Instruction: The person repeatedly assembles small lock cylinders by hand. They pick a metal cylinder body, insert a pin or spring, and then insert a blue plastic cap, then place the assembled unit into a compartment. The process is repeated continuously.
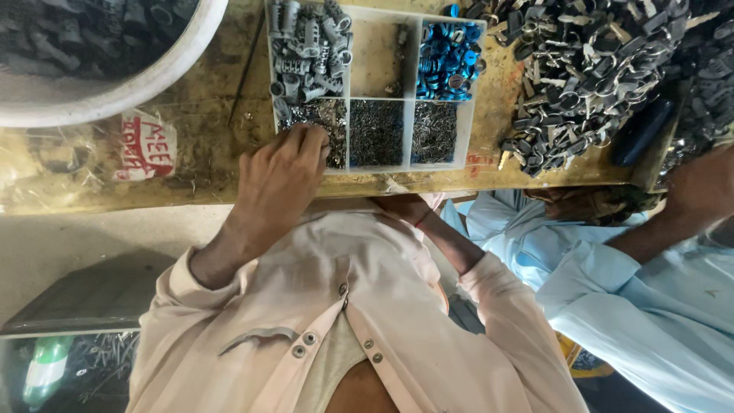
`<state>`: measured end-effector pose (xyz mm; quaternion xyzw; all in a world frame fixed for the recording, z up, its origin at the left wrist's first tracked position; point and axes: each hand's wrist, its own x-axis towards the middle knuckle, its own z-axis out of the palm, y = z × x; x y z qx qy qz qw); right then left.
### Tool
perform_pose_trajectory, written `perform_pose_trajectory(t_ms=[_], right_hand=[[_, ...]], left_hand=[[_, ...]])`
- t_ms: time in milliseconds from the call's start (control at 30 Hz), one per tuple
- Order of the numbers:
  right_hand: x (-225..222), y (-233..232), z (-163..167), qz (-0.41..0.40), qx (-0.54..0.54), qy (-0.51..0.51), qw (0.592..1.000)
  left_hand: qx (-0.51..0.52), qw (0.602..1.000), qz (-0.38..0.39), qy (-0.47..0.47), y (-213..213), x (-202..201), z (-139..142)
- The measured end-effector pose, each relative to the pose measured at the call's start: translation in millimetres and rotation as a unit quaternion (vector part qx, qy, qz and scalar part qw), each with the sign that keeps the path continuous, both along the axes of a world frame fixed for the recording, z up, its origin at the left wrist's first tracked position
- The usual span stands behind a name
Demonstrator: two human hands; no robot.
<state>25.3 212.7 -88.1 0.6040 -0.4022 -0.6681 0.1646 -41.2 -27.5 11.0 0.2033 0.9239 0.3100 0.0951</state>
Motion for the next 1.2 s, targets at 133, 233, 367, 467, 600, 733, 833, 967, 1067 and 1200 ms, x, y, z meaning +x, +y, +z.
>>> perform_pose_trajectory(t_ms=[133, 233, 367, 467, 600, 733, 833, 967, 1067, 1200], right_hand=[[-13.6, -10.6, 10.0, 0.192, 0.063, 0.040, 0.979], [-21.4, -14.5, 20.0, 0.124, -0.056, -0.044, 0.990], [-21.5, -18.2, 16.3, 0.158, -0.014, -0.107, 0.982], [-14.1, -21.0, 8.0, 0.251, 0.097, 0.164, 0.949], [-2.2, -16.4, -1.0, -0.297, -0.340, -0.359, 0.817], [-0.6, -6.8, -1.8, -0.021, -0.104, -0.024, 0.994], [-4.0, -7.3, 4.7, -0.251, -0.226, -0.186, 0.923], [-9.4, -21.4, 16.9, -0.253, -0.261, -0.218, 0.906], [-15.1, -31.5, 23.7, -0.282, -0.294, -0.271, 0.872], [-20.9, -40.5, 31.7, -0.380, -0.352, -0.376, 0.768]], left_hand=[[0.031, 0.999, 0.026, -0.003, 0.4, 0.3, -1.9], [0.061, 0.997, 0.041, 0.003, 0.4, -0.4, -1.2], [0.075, 0.996, 0.048, 0.012, -0.5, -1.0, 0.1], [0.095, 0.994, 0.048, 0.017, -2.7, -0.6, -1.1], [0.105, 0.994, 0.040, -0.019, -7.6, 1.5, -5.3], [0.117, 0.992, 0.036, 0.012, -9.7, 2.4, -10.5], [0.119, 0.992, 0.039, 0.022, -8.7, 3.2, -12.2], [0.120, 0.992, 0.044, 0.009, -9.0, 3.8, -10.3], [0.127, 0.991, 0.046, 0.004, -11.2, 7.5, -5.1], [0.145, 0.988, 0.042, 0.019, -10.8, 2.1, -2.8]])
